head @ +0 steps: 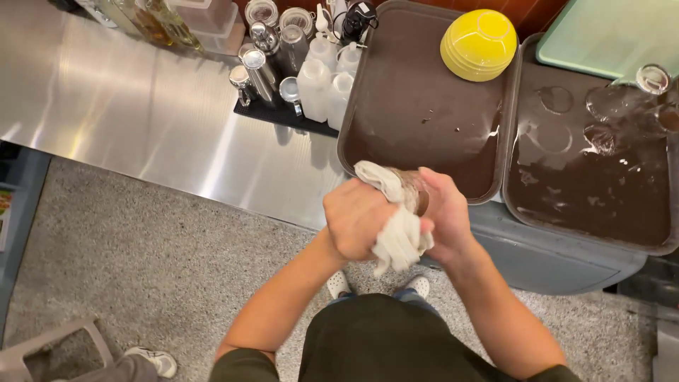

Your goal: Cleaning and drying various glasses and a metal shaker with a cloth in a cafe setting.

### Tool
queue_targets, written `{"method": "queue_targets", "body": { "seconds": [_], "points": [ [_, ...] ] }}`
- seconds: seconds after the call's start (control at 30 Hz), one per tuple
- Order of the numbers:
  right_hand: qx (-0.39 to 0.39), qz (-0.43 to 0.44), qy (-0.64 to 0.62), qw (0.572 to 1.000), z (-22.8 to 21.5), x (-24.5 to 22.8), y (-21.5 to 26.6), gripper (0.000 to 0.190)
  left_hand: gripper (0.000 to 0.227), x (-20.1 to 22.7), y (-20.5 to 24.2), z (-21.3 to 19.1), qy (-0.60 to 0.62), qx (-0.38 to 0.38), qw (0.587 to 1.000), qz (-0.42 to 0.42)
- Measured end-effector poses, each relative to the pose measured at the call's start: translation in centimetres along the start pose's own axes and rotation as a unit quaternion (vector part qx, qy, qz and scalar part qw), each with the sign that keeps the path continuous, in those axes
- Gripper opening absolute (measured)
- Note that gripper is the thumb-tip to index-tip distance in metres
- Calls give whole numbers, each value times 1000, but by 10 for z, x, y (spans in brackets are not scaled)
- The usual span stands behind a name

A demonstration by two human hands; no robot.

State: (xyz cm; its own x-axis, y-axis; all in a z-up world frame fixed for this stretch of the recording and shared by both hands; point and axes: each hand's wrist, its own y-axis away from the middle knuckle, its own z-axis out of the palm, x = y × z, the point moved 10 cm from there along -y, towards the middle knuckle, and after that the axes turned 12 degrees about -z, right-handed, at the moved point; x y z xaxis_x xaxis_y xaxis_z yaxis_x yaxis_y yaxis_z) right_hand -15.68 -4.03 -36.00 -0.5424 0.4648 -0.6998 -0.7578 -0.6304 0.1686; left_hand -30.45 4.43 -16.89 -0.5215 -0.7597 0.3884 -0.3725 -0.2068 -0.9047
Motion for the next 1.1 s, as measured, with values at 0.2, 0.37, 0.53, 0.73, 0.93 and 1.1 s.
{"method": "queue_targets", "body": {
  "seconds": [0.2,0.37,0.53,0.73,0.93,1.1],
  "points": [
    [-20,71,71,995,55,17,14,63,31,-21,-11,-22,-67,26,989,-129],
    [-125,-396,306,856,28,-23,17,65,27,-19,-8,-24,-49,75,979,-183],
    [-70,51,-25,996,-6,32,-6,65,32,-2,-15,-12,29,-55,997,-46],
    [-338,361,-371,786,72,18,62,70,33,-11,1,-15,197,-135,971,11],
    [-366,166,-299,865,60,-6,41,82,69,-68,39,-32,289,115,892,-328],
    [-61,-17,-75,995,30,-5,9,79,93,-50,74,58,272,116,859,-417]
  ]
}}
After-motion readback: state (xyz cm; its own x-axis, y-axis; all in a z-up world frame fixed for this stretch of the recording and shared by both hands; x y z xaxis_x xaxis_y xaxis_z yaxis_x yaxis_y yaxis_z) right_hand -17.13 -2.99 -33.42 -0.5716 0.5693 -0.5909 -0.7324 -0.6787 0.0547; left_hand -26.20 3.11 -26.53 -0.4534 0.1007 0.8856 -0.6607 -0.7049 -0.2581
